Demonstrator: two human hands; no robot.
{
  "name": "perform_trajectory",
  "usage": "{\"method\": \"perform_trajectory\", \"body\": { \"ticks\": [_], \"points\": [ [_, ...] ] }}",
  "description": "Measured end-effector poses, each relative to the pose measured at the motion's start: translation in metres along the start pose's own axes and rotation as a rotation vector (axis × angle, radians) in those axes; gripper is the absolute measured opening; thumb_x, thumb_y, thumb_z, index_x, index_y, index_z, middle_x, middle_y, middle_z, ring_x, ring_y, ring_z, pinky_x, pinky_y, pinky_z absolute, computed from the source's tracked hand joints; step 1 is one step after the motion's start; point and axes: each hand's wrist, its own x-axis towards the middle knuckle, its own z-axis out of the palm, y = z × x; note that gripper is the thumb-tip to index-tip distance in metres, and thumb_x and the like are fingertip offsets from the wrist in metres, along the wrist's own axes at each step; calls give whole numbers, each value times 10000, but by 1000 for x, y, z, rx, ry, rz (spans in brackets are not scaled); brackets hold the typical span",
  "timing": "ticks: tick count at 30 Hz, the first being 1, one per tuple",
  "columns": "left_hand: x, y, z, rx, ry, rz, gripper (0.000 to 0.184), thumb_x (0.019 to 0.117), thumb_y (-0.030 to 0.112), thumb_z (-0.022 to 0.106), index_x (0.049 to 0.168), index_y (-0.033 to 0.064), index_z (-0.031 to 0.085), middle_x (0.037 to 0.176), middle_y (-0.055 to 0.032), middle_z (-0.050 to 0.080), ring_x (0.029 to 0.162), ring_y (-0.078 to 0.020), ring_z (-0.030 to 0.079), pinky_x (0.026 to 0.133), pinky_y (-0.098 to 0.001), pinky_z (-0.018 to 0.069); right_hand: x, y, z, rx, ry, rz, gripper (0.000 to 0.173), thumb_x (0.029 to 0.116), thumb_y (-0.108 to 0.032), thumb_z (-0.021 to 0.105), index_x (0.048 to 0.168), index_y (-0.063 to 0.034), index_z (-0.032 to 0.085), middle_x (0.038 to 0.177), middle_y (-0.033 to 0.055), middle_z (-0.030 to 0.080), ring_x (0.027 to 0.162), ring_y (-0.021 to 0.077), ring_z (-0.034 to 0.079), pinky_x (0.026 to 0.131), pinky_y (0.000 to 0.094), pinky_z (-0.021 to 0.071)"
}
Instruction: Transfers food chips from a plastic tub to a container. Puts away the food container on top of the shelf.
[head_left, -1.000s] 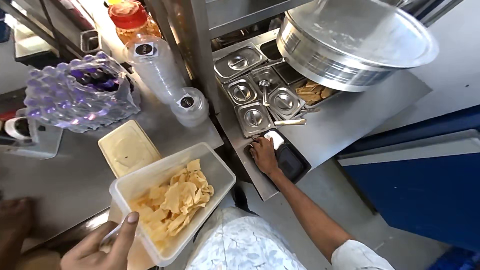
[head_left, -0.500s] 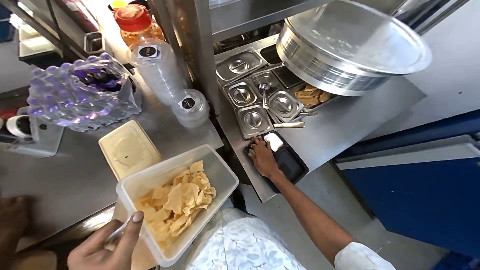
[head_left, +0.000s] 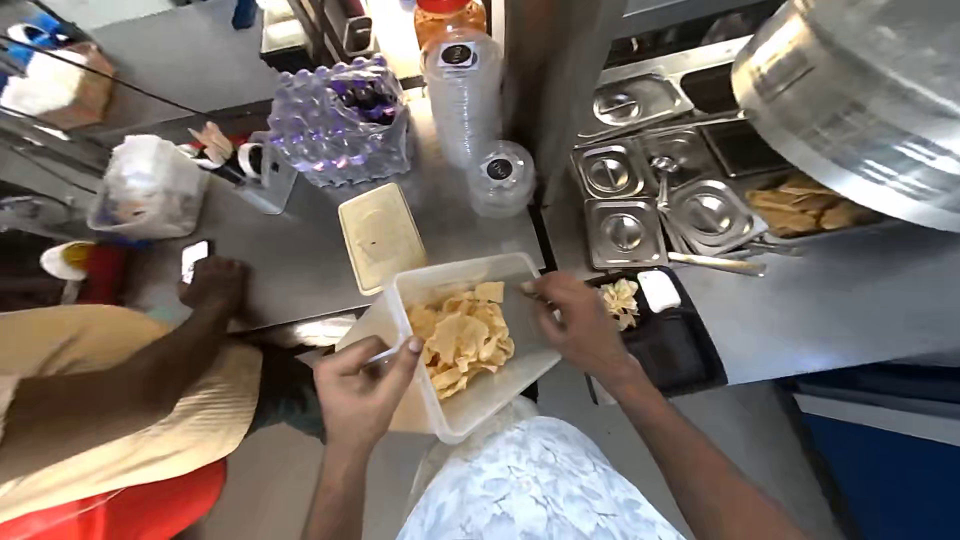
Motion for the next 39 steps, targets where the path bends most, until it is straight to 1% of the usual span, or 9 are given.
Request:
{"method": "perform_trajectory", "body": {
  "ticks": [3, 5, 8, 13, 15, 19, 30, 35, 39],
  "points": [
    [-1, 1, 4, -29, -21, 17, 425, 908, 405, 744, 592, 199, 549, 519, 109, 467, 432, 8, 412, 401, -174, 343, 30, -27, 52, 62, -540, 21, 582, 926, -378, 766, 1434, -157, 588, 1291, 119, 648, 1078, 285, 675, 912, 519, 580],
    [-1, 0, 5, -41, -28, 31, 436, 904, 402, 746, 581, 197, 538, 509, 108, 456, 429, 9, 400, 400, -174, 326, 39, -30, 80, -46, -588, -140, 398, 866, -271, 819, 1230, -145, 716, 1167, 105, 685, 1075, 319, 644, 899, 535, 553],
    [-5, -3, -1, -49, -15, 38, 443, 907, 396, 747, 578, 199, 525, 508, 112, 445, 428, 13, 388, 401, -171, 316, 43, -40, 74, 39, -487, -258, 120, 913, -211, 765, 990, -120, 773, 968, 51, 721, 937, 222, 687, 841, 454, 579],
    [-12, -8, -11, -45, 10, 47, 391, 922, 378, 740, 620, 194, 572, 556, 140, 506, 476, 47, 457, 439, -143, 393, 12, -28, -2, 171, -39, -6, 168, 930, -162, 754, 1081, -89, 740, 982, 44, 730, 816, 142, 698, 726, 357, 614],
    [-15, -11, -17, -12, 6, 54, 398, 936, 391, 727, 632, 180, 582, 569, 150, 510, 500, 71, 461, 462, -126, 396, -7, 4, -31, 77, 137, 170, 278, 960, -129, 706, 1236, -97, 709, 1112, 81, 737, 873, 194, 716, 747, 414, 611],
    [-17, -13, -23, 36, -5, 23, 435, 929, 382, 731, 600, 173, 539, 550, 150, 480, 487, 76, 443, 449, -129, 375, -57, 120, -30, -315, 413, 367, 280, 961, -93, 666, 1235, -37, 692, 1111, 188, 705, 1006, 356, 692, 868, 565, 568],
    [-9, -15, -19, 14, -70, 49, 440, 936, 393, 731, 606, 183, 530, 548, 151, 471, 481, 72, 432, 447, -130, 365, -95, 178, 16, -404, 371, 326, 677, 951, -494, 661, 1462, -66, 544, 1554, 179, 469, 1474, 363, 400, 1216, 538, 343],
    [-10, -13, -15, -10, -75, 28, 423, 936, 395, 726, 608, 198, 545, 546, 166, 475, 480, 78, 443, 444, -126, 373, -94, 196, 38, -480, 307, 300, 347, 1050, -201, 548, 1338, -45, 660, 1510, 137, 548, 1487, 396, 381, 1216, 552, 339],
    [-12, -12, -12, -27, -68, 45, 422, 937, 405, 724, 610, 200, 553, 549, 162, 484, 484, 71, 448, 452, -126, 379, -99, 208, 44, -543, 302, 291, 360, 1069, -223, 490, 1349, -94, 675, 1521, 94, 551, 1499, 388, 368, 1223, 603, 285]
  ]
}}
